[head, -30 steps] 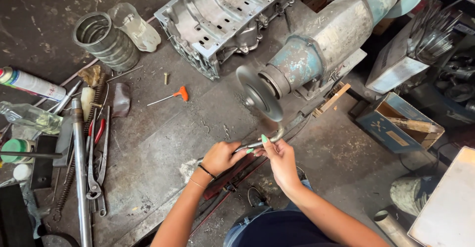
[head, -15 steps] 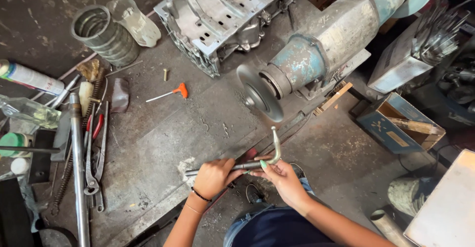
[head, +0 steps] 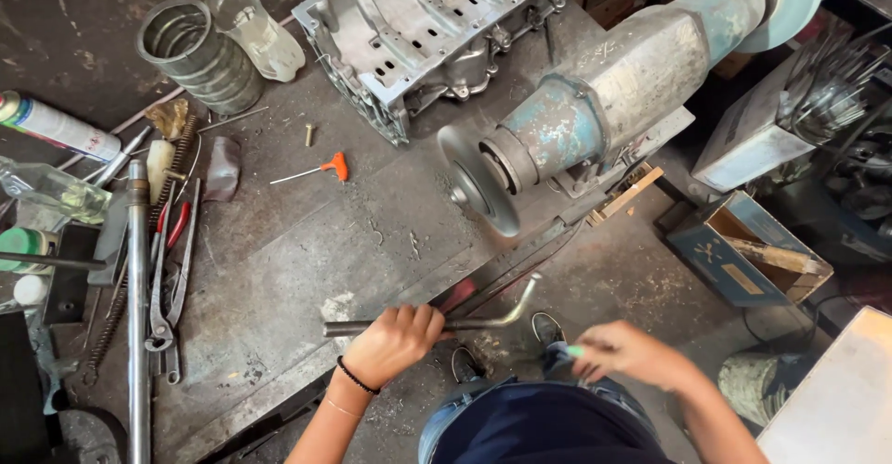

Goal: Polishing a bent metal rod using a bench grinder

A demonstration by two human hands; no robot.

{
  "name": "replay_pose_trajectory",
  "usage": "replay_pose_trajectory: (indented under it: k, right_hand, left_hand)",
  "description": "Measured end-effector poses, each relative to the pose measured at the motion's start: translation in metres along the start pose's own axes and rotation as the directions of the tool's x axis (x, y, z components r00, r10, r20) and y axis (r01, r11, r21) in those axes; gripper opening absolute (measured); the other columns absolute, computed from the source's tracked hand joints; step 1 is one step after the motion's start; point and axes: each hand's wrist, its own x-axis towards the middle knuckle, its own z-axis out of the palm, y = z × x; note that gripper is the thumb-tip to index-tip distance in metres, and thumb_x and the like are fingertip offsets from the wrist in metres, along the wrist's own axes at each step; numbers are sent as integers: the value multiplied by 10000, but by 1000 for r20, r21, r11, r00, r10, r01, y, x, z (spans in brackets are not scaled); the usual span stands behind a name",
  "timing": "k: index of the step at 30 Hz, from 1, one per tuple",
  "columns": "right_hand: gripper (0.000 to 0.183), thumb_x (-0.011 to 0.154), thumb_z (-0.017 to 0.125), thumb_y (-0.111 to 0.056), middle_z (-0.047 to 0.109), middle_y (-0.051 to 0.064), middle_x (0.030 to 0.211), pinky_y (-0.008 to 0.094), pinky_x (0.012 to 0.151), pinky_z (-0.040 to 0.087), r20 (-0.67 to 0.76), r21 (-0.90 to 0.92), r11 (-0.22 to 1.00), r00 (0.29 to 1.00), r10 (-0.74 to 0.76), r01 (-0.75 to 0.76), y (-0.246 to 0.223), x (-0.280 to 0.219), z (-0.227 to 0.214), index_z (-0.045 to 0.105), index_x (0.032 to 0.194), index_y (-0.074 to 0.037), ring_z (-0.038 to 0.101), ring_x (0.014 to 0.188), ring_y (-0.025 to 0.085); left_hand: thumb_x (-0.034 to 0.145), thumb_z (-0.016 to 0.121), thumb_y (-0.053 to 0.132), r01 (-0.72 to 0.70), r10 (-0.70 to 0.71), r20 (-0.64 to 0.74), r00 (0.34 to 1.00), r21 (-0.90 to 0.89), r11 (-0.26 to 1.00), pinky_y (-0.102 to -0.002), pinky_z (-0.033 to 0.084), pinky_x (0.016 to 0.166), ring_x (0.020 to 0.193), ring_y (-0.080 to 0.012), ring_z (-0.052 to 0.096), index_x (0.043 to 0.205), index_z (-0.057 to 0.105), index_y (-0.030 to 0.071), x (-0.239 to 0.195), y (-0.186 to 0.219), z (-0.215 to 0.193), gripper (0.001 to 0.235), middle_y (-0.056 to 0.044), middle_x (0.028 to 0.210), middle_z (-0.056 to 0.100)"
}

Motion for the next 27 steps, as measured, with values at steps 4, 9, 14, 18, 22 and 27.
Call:
replay_pose_trajectory:
  k: [4,9,14,18,22,27]
  right_hand:
    - [335,876,613,-191,836,162,989,318,721,690,-133,10,998,989,-62,64,-28,-19,-35,696,1151,-19,824,787,234]
    - [329,873,629,-34,794,90,923,284,691,595,-437,-144,956,850,-295,257,-51,-50,-59,691,1195,-60,763,698,192]
    - [298,825,733,-116,795,70,842,267,726,554,-392,-207,978,914,-107,26,-66,-57,-68,764,1121,-111,705,716,147]
    - [321,920,562,-155,818,88,979,275,732,585,-340,-180,975,922,-186,130,-59,-48,-80,699,1197,-68,753,804,154]
    - [385,913,525,-277,759,27,1190,301,943,615,-294,-349,917,906,-305,195,-48,-29,-78,641,1249,-131,781,989,165]
    - [394,830,698,-110,788,22,1109,262,910,576,-281,-233,938,906,-317,256,-60,-17,-63,667,1221,-149,736,971,120]
  left_hand:
    - [938,501,106,14,-5,-87,996,104,994,-254,283,517,562,-104,426,908,577,183,29,-13,-36,112,53,720,477]
    - [955,507,128,324,-324,-19,946,133,937,-261,354,463,554,-135,419,853,498,232,56,0,-56,146,40,741,423]
    - [879,595,285,697,-610,343,714,-263,667,-404,459,392,494,-258,612,1002,446,129,53,67,0,248,-32,693,568]
    - [913,662,402,807,-559,661,501,-590,26,-544,449,574,711,-491,621,1077,426,116,59,98,9,405,-171,746,682]
    - [926,684,377,727,-463,767,443,-610,-314,-364,412,576,564,-182,536,887,399,128,68,101,-5,381,-14,662,523]
    - [916,690,330,624,-402,837,370,-545,-560,-286,486,556,542,-105,550,968,474,119,78,110,-17,306,4,717,542]
